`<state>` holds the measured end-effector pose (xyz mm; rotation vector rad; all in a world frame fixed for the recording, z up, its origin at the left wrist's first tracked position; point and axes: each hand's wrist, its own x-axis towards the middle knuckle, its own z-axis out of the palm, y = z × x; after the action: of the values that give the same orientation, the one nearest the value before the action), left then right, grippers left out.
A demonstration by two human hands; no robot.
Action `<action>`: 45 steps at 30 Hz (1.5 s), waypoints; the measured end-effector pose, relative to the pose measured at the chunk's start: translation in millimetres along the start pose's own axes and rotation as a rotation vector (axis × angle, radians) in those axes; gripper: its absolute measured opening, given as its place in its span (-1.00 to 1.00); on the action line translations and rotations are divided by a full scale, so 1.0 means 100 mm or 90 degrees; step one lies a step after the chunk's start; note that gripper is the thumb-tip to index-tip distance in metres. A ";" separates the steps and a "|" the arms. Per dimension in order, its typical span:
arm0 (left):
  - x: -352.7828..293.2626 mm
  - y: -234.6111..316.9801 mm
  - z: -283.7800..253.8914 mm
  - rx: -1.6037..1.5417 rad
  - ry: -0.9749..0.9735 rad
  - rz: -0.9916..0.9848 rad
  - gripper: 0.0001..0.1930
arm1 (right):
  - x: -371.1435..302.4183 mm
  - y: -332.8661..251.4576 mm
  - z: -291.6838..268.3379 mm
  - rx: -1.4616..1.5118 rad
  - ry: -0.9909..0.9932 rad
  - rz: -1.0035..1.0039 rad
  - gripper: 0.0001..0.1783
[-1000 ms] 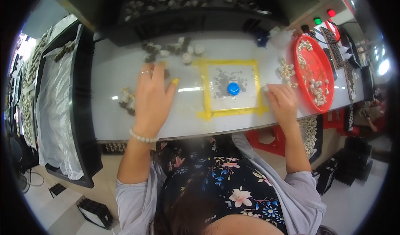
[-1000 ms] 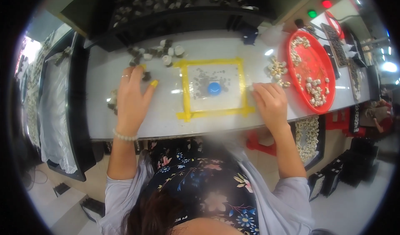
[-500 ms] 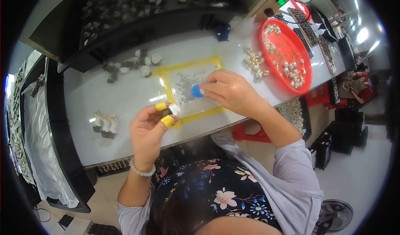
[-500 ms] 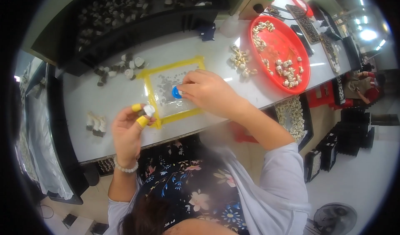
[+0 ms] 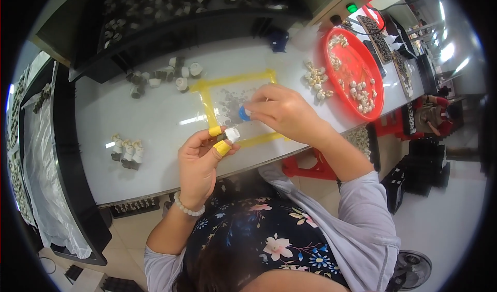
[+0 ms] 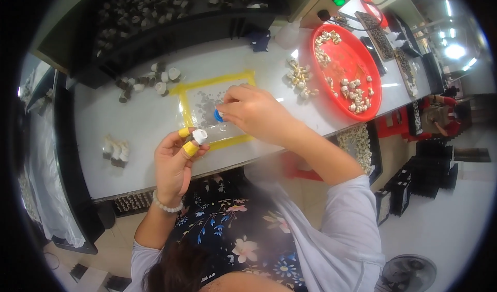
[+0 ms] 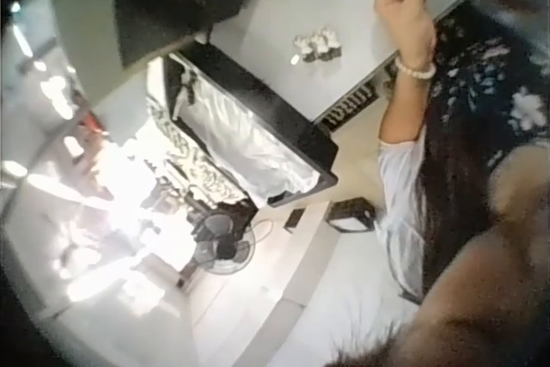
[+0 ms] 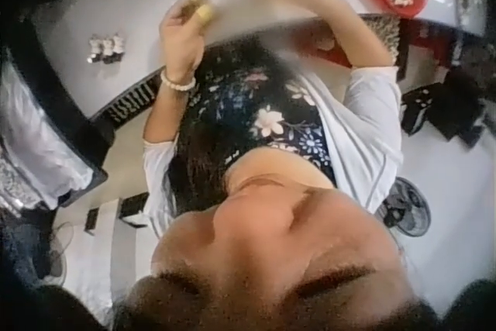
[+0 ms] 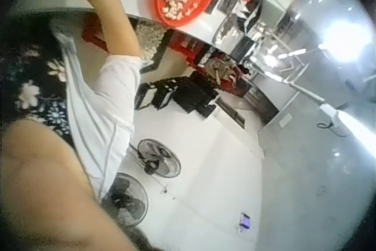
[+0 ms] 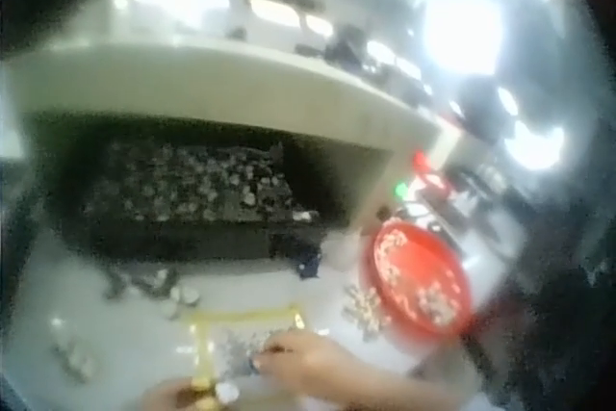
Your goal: The person assembles small white plastic components and blue circular pieces by applying adhesive from an adhesive bottle and an adhesive tray, then joining the pieces together by hand.
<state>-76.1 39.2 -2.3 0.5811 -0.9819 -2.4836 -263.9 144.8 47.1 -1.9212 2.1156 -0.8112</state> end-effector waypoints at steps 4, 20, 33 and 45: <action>0.03 -0.02 -0.02 0.003 -0.002 -0.007 -0.73 | -0.06 -0.07 0.00 0.139 0.047 0.104 -0.76; 0.02 -0.07 -0.04 -0.010 -0.028 0.021 -0.74 | -0.08 -0.25 0.04 0.384 0.036 0.152 -0.69; 0.01 -0.02 -0.06 0.079 -0.056 -0.018 -0.81 | -0.19 -0.18 0.12 0.418 0.009 0.108 -0.72; -0.53 0.39 -0.62 1.022 0.136 0.573 -0.73 | -0.88 0.42 -0.47 -0.327 0.215 0.332 -0.79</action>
<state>7.6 6.3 -3.6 0.5450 -2.2991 -0.4986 -308.9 243.6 45.3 -1.3364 3.0822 -0.5393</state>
